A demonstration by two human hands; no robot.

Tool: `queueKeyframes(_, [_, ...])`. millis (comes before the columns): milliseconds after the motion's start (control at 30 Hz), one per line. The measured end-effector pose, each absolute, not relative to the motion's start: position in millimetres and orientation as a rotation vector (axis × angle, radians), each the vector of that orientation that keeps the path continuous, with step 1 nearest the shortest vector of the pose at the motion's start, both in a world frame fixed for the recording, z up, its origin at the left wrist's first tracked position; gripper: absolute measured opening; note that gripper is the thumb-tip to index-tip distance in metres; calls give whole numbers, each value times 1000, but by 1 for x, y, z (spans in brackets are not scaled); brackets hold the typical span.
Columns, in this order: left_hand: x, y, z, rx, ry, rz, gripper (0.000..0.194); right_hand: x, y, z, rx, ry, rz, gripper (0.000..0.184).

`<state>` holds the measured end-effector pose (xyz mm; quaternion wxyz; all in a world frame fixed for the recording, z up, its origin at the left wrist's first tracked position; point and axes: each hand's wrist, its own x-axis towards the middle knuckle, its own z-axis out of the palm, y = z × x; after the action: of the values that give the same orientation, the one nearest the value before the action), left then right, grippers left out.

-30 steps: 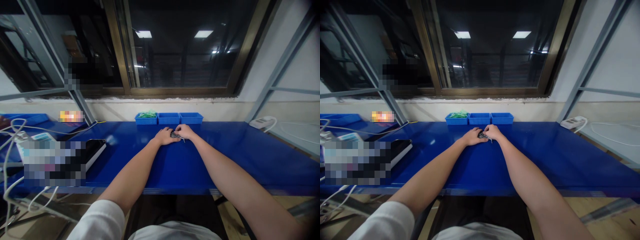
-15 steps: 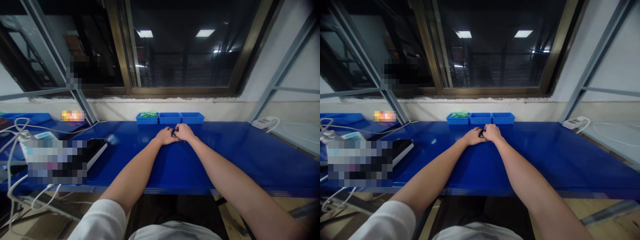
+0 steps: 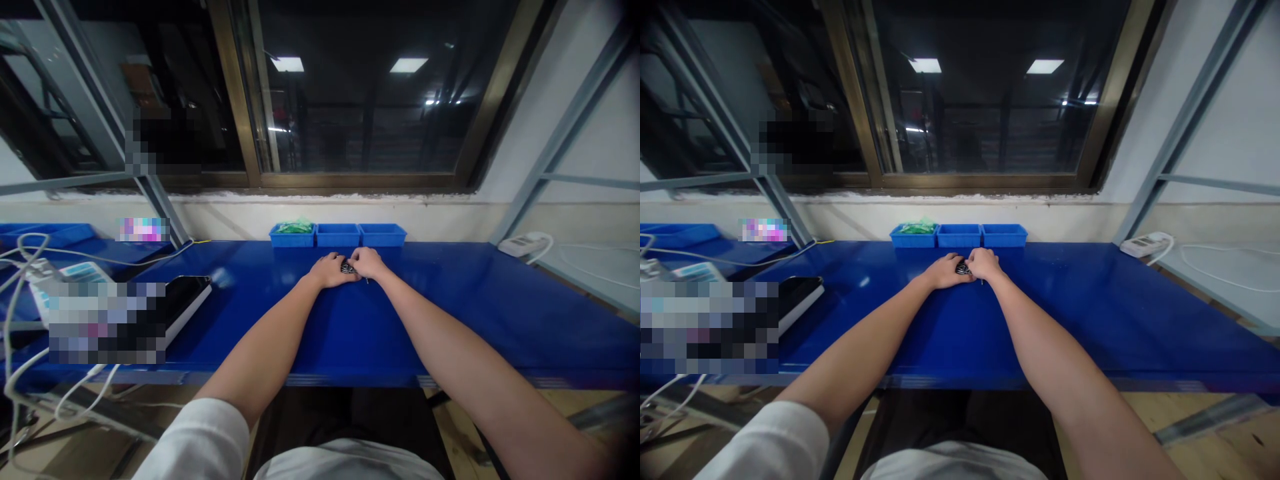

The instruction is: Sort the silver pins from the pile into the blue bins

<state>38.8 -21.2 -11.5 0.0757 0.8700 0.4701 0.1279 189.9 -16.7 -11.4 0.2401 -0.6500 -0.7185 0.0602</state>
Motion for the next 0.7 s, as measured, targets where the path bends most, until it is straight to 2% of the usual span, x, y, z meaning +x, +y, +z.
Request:
queueKeyframes(400, [40, -22, -11, 2600, 1424, 391, 80, 179, -32, 2, -1633, -2153, -132, 11])
queueKeyframes(567, [37, -22, -10, 2575, 1418, 414, 86, 186, -24, -2, -1558, -1834, 16, 10])
queueKeyframes(633, [35, -22, -9, 2573, 1408, 499, 87, 190, -20, -4, -1483, -1720, 175, 10])
queueKeyframes(700, [34, -21, -7, 2594, 1354, 670, 80, 194, -17, -5, -1417, -1657, 351, 7])
